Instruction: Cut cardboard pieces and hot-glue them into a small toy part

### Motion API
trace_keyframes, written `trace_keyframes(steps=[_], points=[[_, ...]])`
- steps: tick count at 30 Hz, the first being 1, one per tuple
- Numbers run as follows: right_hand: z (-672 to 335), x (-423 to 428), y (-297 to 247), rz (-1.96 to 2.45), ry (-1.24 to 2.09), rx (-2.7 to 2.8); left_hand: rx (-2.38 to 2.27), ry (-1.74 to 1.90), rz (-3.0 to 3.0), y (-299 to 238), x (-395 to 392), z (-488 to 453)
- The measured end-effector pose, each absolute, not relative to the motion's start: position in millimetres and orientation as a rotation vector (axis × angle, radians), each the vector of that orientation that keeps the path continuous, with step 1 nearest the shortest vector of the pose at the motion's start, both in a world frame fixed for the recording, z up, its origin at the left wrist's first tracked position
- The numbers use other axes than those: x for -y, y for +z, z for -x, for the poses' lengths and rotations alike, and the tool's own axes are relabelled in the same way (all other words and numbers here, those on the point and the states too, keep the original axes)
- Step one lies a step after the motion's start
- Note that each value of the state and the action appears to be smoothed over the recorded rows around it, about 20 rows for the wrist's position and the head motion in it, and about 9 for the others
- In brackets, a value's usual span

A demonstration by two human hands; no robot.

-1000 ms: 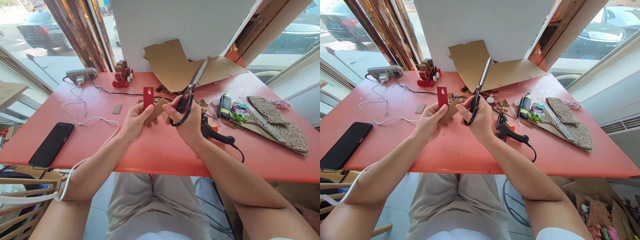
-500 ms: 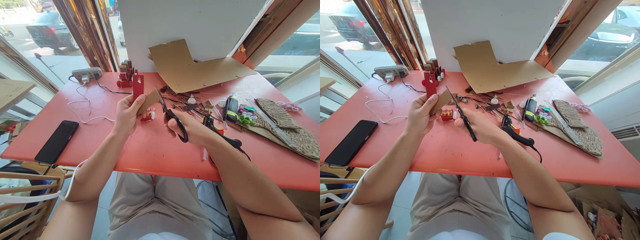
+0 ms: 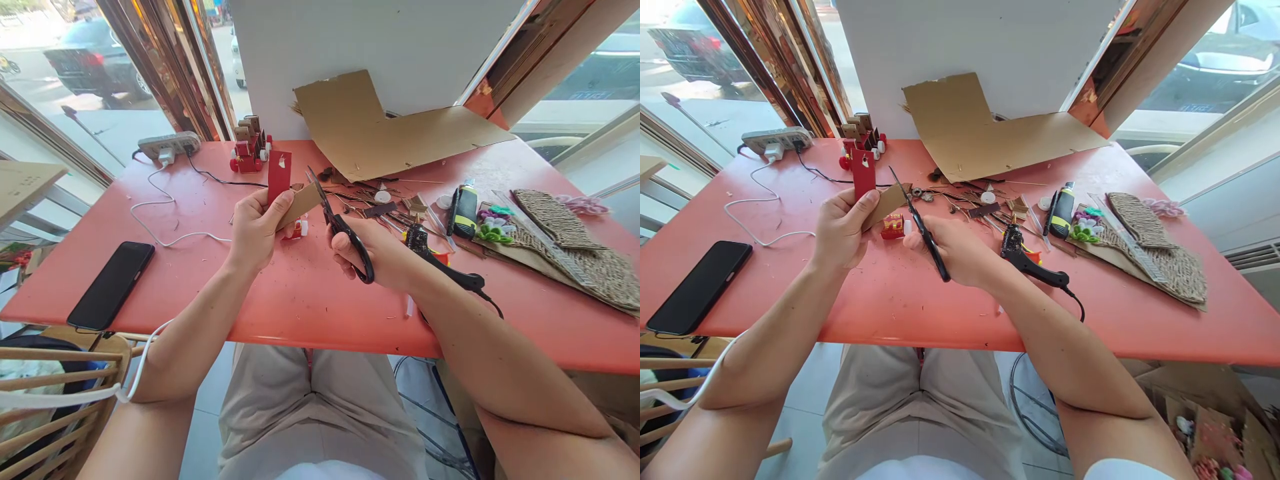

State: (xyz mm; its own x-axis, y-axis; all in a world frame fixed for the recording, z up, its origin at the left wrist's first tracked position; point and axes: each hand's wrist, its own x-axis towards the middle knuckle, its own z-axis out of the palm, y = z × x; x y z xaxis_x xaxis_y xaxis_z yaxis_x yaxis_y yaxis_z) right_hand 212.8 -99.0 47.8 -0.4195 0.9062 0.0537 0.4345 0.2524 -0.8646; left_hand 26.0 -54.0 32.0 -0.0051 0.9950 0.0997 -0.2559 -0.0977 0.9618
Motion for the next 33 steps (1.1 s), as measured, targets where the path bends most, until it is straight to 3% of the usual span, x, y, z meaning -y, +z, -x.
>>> trace_keyframes(steps=[23,33], points=[[-212,91,37,1.332,1.188,1.611,-0.925,1.294,-1.066,31,53,-27],[-216,104,54,1.479,0.936,2.035,-0.957,1.326,-1.069,36,56,-31]])
